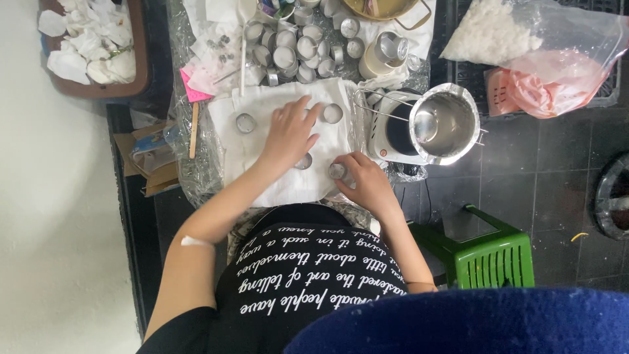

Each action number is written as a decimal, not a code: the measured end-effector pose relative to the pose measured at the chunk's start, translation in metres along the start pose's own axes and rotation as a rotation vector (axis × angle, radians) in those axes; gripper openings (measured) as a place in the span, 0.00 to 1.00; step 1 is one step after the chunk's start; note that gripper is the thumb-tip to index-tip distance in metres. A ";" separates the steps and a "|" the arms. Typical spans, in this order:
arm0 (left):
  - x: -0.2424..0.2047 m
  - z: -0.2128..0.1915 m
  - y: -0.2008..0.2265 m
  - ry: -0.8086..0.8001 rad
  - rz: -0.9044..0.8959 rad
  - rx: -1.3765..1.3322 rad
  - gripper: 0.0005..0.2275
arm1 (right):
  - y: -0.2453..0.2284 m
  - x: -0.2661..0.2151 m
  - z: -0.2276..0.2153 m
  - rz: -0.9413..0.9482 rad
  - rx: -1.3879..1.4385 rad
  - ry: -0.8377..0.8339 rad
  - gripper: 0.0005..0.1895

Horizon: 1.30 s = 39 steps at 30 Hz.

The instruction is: Cleaning small metal tins with a paper towel and arranging them on a tray for candle making.

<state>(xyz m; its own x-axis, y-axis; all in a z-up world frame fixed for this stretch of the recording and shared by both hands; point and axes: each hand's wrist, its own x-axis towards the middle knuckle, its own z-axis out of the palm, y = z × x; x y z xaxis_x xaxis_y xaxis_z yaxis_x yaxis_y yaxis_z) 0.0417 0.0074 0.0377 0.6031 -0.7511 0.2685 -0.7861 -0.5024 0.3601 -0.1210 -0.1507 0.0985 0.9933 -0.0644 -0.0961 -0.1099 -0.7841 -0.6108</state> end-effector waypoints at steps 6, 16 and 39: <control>0.023 0.040 -0.013 -0.169 0.178 -0.031 0.23 | 0.001 -0.008 -0.002 0.177 0.107 0.024 0.24; -0.031 0.035 0.030 -0.428 0.348 -0.280 0.23 | 0.017 -0.022 0.000 0.221 0.188 0.138 0.22; 0.045 0.053 -0.041 -0.077 0.097 -0.293 0.21 | -0.007 -0.007 0.007 0.197 0.137 0.379 0.24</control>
